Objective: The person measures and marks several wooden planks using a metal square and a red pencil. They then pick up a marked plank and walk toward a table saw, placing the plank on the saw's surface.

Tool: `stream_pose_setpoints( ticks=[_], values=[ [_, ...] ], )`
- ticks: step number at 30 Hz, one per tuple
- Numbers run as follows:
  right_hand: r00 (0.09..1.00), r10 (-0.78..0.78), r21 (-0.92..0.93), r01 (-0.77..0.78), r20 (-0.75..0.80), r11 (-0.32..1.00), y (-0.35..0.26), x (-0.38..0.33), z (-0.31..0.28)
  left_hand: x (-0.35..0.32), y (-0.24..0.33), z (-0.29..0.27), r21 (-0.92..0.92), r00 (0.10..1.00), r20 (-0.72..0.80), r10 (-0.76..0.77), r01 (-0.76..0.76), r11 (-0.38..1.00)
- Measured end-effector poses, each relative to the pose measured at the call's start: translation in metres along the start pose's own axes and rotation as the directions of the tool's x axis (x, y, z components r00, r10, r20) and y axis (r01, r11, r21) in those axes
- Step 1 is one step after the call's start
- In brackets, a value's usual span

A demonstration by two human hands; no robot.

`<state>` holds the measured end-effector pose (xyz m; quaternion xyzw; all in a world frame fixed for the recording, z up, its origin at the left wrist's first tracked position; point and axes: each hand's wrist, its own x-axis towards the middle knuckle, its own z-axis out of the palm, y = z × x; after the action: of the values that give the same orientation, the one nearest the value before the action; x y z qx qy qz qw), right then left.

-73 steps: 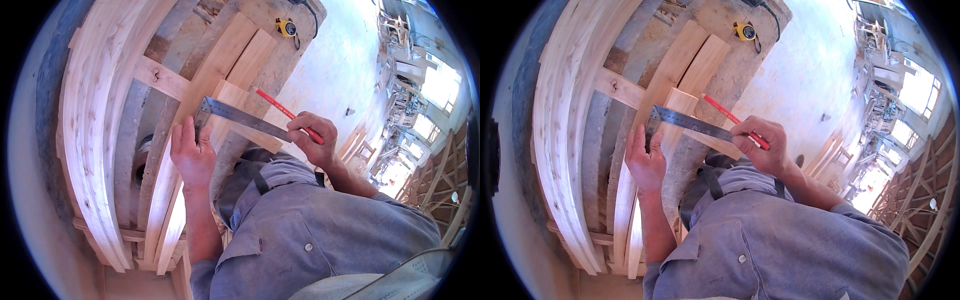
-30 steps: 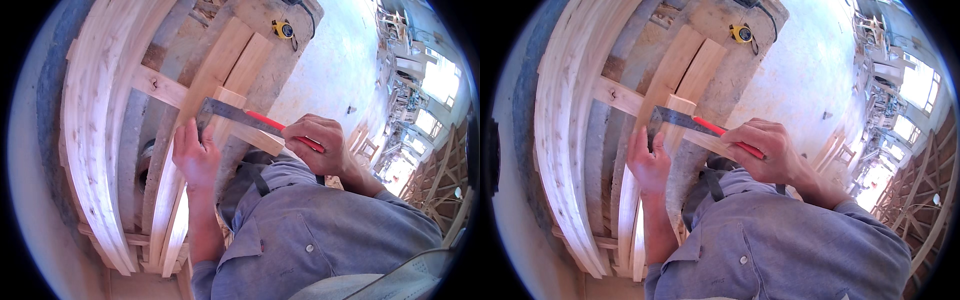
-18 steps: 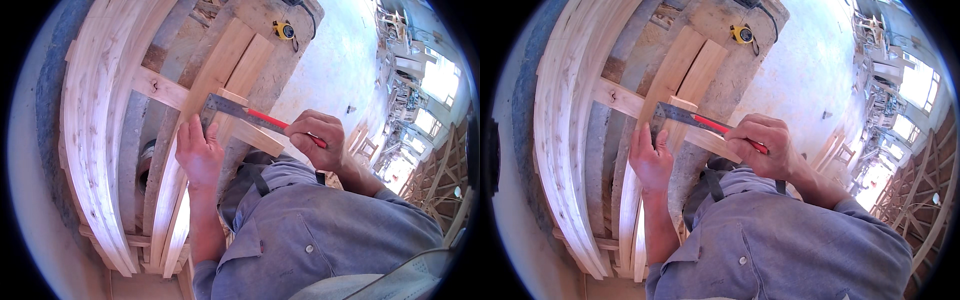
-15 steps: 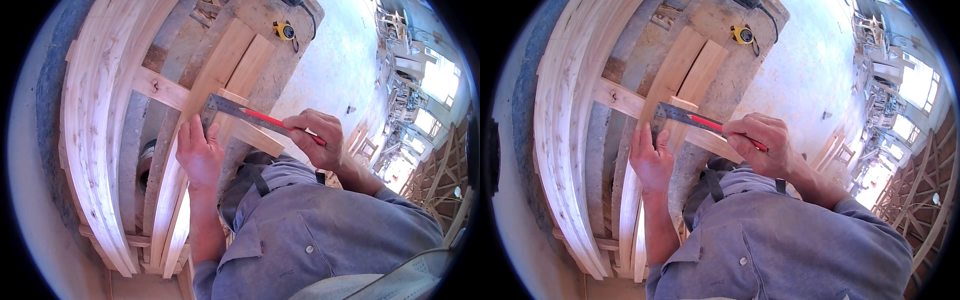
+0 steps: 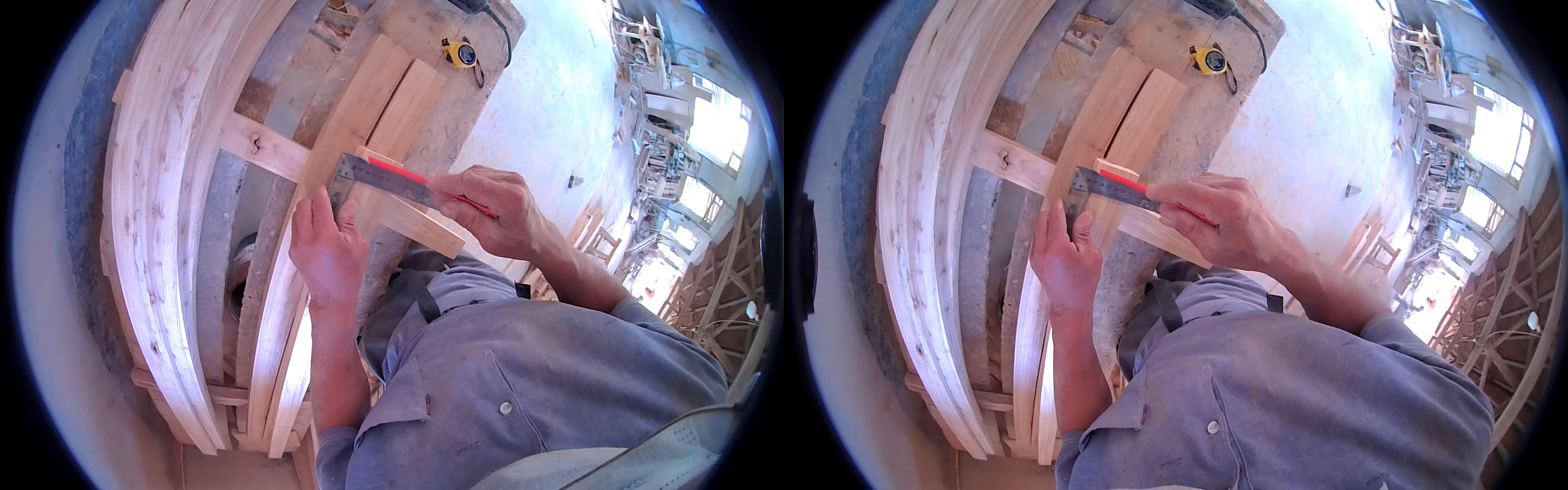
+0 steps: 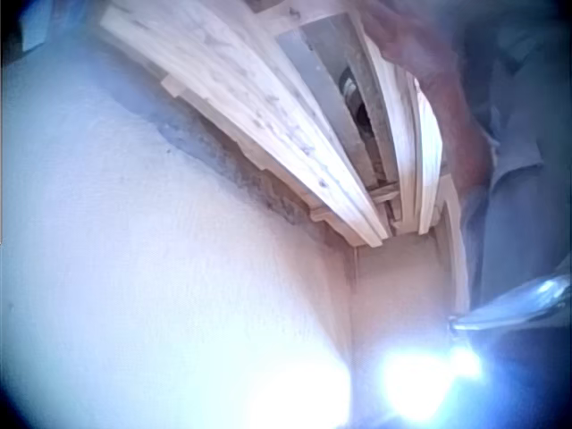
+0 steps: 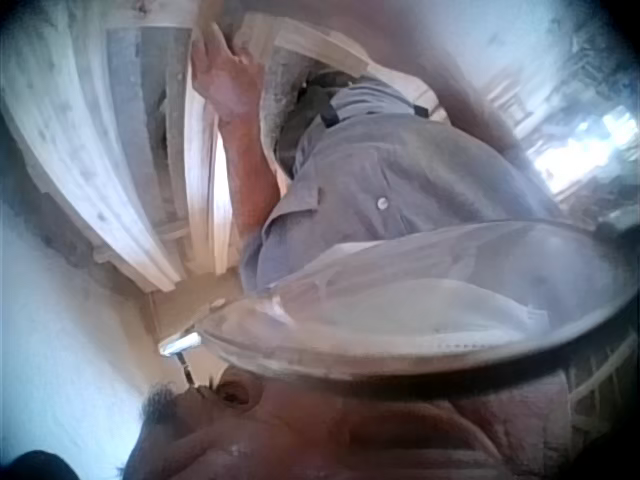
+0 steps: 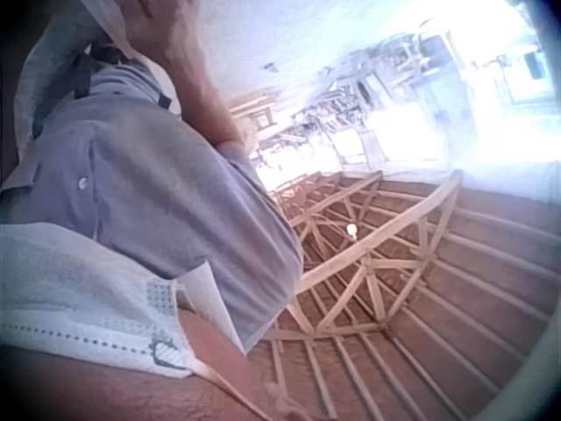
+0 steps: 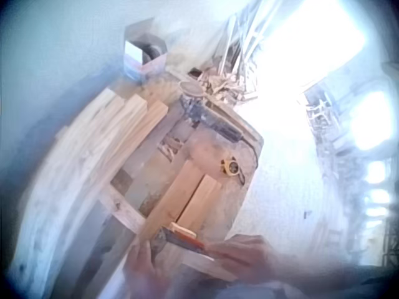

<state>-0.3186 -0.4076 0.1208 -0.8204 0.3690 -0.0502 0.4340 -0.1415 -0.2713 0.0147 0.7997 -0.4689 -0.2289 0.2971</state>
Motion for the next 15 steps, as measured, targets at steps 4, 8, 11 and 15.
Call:
stream_pose_setpoints(
  ticks=[4, 8, 11, 15],
  values=[
    [0.993, 0.089, -0.114, -0.080, 0.077, 0.990, -0.016, -0.019, -0.023, 0.000, 0.002, 0.000, 0.017, 1.000, -0.003, -0.001, 0.001, 1.000],
    [0.976, 0.190, -0.229, -0.162, 0.109, 0.960, -0.022, -0.035, -0.030, -0.003, 0.002, 0.002, 0.003, 0.999, -0.035, -0.022, 0.022, 1.000],
    [0.993, 0.099, -0.179, -0.087, 0.059, 0.980, -0.028, -0.045, -0.021, -0.021, 0.001, -0.007, 0.004, 0.996, -0.034, -0.081, 0.081, 0.997],
    [0.999, -0.004, -0.072, 0.008, 0.051, 0.997, -0.033, -0.051, -0.004, -0.056, -0.016, -0.032, -0.035, 0.982, -0.053, -0.184, 0.182, 0.983]
  ],
)
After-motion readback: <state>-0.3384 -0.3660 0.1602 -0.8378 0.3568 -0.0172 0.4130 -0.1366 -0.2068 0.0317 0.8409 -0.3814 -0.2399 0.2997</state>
